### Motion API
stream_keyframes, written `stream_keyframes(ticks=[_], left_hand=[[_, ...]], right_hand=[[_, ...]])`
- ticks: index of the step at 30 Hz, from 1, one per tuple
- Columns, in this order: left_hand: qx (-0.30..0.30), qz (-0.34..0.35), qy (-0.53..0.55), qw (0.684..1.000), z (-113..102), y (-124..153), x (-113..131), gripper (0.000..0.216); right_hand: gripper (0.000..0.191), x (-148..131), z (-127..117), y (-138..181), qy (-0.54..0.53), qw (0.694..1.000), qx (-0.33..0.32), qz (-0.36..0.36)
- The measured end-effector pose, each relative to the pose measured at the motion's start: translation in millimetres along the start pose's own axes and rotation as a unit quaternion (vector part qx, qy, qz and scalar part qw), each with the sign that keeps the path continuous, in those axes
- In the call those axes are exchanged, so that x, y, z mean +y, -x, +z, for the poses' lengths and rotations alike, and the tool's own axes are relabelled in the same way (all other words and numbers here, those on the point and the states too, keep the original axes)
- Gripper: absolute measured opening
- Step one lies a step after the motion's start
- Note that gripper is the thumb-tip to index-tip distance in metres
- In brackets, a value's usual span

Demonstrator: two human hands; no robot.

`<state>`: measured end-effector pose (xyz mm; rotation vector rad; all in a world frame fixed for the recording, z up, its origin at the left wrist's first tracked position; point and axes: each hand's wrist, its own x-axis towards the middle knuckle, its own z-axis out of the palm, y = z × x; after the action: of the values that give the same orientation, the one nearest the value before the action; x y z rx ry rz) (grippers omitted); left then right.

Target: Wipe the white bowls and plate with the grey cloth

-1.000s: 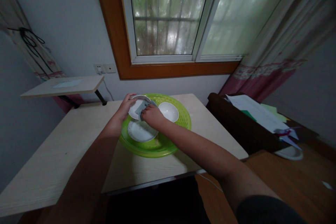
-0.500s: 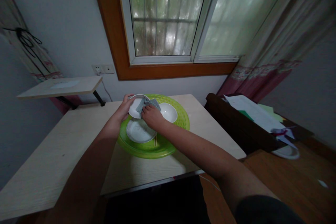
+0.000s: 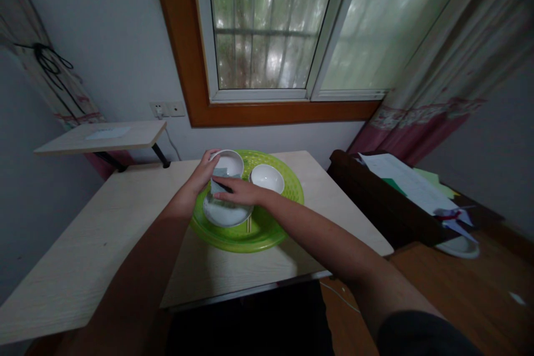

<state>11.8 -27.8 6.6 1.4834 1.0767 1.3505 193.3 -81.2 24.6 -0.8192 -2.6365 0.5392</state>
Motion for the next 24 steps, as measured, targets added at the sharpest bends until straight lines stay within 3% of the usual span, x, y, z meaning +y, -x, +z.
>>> stream_keyframes(ticks=[4,8,13,18,24], left_hand=[[0.006,-0.013,0.023,1.0,2,-2,0,0.04],[-0.003,-0.021,0.029,0.999,4,-2,2,0.038],[0.027,-0.036,0.039,0.998,2,-5,-5,0.039],[0.053,-0.022,0.023,0.998,1,-6,-8,0.042],[0.058,-0.031,0.016,0.998,7,3,8,0.047]], right_hand=[[0.062,2,0,2,0.12,0.993,-0.007,0.006],[0.052,7,4,3,0.272,0.962,0.011,0.031],[0.04,9,11,2,0.345,0.936,0.049,0.061],[0.057,8,15,1,0.279,0.96,0.006,0.018],[0.081,5,3,0,0.051,0.998,-0.037,-0.007]])
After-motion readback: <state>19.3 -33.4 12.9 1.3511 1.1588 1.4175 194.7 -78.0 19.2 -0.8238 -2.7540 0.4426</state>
